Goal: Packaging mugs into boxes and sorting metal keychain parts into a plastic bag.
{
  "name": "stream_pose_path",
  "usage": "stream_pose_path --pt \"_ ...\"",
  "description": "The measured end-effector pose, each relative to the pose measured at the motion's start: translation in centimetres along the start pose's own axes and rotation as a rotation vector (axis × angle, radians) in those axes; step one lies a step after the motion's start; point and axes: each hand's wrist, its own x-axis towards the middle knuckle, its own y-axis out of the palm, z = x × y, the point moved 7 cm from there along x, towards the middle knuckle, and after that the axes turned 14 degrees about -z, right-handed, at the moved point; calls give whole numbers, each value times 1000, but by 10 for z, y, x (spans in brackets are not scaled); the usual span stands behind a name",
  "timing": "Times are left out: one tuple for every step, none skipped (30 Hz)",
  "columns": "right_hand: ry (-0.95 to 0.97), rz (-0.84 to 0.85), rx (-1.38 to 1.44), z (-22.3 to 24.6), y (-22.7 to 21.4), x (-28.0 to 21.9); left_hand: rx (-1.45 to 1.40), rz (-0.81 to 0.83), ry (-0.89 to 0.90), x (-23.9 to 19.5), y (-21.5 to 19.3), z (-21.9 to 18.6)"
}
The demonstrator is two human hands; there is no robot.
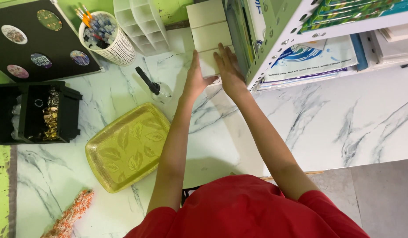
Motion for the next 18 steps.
stream_pose_path --pt "0 1 0 -1 0 1 -1 0 -1 0 0 -2" --pt "-19 1 -9 0 2 2 -17 -19 -33 0 -2 -1" --pt "-39 1 -18 1 3 3 -34 -38 -65 0 -5 0" --pt "-41 3 -16 1 4 3 -33 -40 -68 -1 -5 0" --pt "-42 11 -24 0 4 3 -41 -56 -63 -2 -6 -1" --pt "-43 18 -34 0 5 2 -51 -72 -57 -3 -6 -2" --pt "-44 20 -33 1 4 1 -51 -73 -60 -4 -7 -3" --pt "-49 16 -42 2 3 2 -68 -60 -79 -4 -6 -3" --pt "-54 11 -51 3 3 2 -84 -46 -98 -4 -6 -3" --pt "-55 12 -50 5 2 2 -84 -46 -99 -6 -6 -4" --pt "-49 30 -59 7 2 3 -94 -68 -48 -8 -8 -9" --pt "-42 47 -67 8 3 3 -104 -88 4 -9 -10 -14" --pt "-43 48 -66 11 1 2 -103 -89 3 -13 -14 -18" --pt "-59 61 -65 16 1 1 -74 -74 -7 -15 -17 -20" --pt "-76 74 -64 20 1 0 -45 -59 -17 -18 -19 -23" --pt "-78 75 -61 30 -4 -2 -43 -62 -19 -24 -27 -25" --pt "-105 66 -26 42 -10 -3 -30 -25 -16 -31 -31 -27" --pt "-133 58 9 54 -15 -5 -17 11 -15 -38 -35 -30"
